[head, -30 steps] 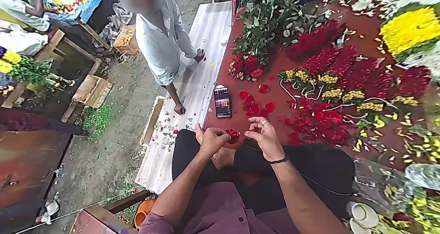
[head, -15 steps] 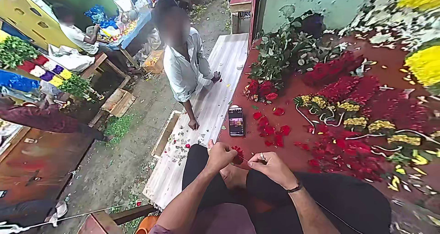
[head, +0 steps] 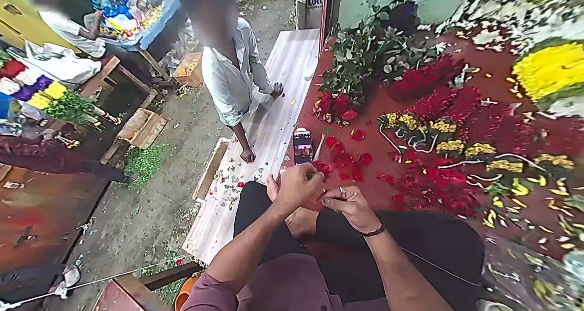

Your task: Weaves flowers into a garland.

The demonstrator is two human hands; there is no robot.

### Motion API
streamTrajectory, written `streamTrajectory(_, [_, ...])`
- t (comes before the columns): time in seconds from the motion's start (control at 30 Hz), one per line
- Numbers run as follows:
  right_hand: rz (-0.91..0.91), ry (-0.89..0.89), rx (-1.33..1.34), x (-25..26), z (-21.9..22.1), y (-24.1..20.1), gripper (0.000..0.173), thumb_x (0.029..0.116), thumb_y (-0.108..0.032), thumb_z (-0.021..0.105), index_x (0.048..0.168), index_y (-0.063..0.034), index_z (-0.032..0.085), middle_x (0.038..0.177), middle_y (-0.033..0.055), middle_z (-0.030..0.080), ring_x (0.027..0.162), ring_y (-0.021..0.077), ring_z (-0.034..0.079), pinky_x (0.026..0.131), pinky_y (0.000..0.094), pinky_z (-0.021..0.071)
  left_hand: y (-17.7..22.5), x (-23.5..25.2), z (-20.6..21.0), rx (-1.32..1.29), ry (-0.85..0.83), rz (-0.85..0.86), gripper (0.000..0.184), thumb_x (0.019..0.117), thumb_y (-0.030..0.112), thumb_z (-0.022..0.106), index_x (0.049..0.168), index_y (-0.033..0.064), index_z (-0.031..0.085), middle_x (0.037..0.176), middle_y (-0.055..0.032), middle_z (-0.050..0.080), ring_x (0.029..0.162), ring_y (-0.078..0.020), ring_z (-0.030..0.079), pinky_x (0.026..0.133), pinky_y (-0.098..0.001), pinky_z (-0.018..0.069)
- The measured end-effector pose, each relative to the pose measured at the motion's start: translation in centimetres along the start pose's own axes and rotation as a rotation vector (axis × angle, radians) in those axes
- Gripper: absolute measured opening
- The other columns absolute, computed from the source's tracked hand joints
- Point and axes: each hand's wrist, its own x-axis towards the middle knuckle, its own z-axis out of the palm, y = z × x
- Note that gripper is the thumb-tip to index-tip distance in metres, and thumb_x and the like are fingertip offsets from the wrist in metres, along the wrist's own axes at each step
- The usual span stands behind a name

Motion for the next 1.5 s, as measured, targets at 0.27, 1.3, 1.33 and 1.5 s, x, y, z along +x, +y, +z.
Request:
streamTrajectory(0.27, [0.075, -0.012, -0.524, -0.1, 2.5, 1.9, 0.020, 0.0902, -0.018, 0.065, 0.072, -0.0101, 0.068, 0.065, -0.0036, 0.061, 0.062, 0.0047, 0.056, 0.060, 0.0301, 0.0471, -4.4, -0.9, 2.7, -0.181, 0.138, -0.162, 0.026, 0.0998, 0.026, 0.065, 0.084, 0.0067, 0.073, 0.070, -0.0010, 0.067, 0.064, -0.0111, 0.062, 0.066, -0.0354, 0.0539])
streamTrajectory(1.3, [0.565, -0.117, -0.551, 2.5, -4.5, -1.0, 0.022, 0.1021, -0.021, 0.059, 0.105, -0.0075, 0.076, 0.083, 0.0010, 0.072, 0.070, 0.0092, 0.063, 0.067, 0.0309, 0.0528, -6.9, -1.7, -2.8, 0.103, -0.269, -0.098, 0.020, 0.0913, 0.032, 0.074, 0.084, 0.0139, 0.077, 0.078, 0.0051, 0.073, 0.082, -0.0053, 0.067, 0.113, -0.0470, 0.0355])
streamTrajectory(1.33, [0.603, -0.045, -0.683, 3.7, -6.2, -0.4, 0.023, 0.1030, -0.020, 0.059, 0.111, -0.0067, 0.075, 0.096, 0.0078, 0.074, 0.086, 0.0182, 0.069, 0.083, 0.0428, 0.0569, -6.9, -2.0, -2.5, 0.072, -0.254, -0.104, 0.020, 0.0913, 0.032, 0.074, 0.083, 0.0142, 0.077, 0.077, 0.0055, 0.072, 0.079, -0.0052, 0.066, 0.109, -0.0448, 0.0412])
streamTrajectory(1.5, [0.571, 0.459, -1.047, 11.5, -13.0, 5.2, 0.016, 0.0915, -0.018, 0.067, 0.101, -0.0160, 0.080, 0.102, 0.0133, 0.076, 0.099, 0.0374, 0.071, 0.083, 0.0686, 0.0527, -7.9, -3.0, -0.1, -0.105, -0.197, -0.123, 0.020, 0.0927, 0.031, 0.073, 0.083, 0.0141, 0.078, 0.077, 0.0044, 0.072, 0.072, -0.0074, 0.067, 0.071, -0.0340, 0.0568])
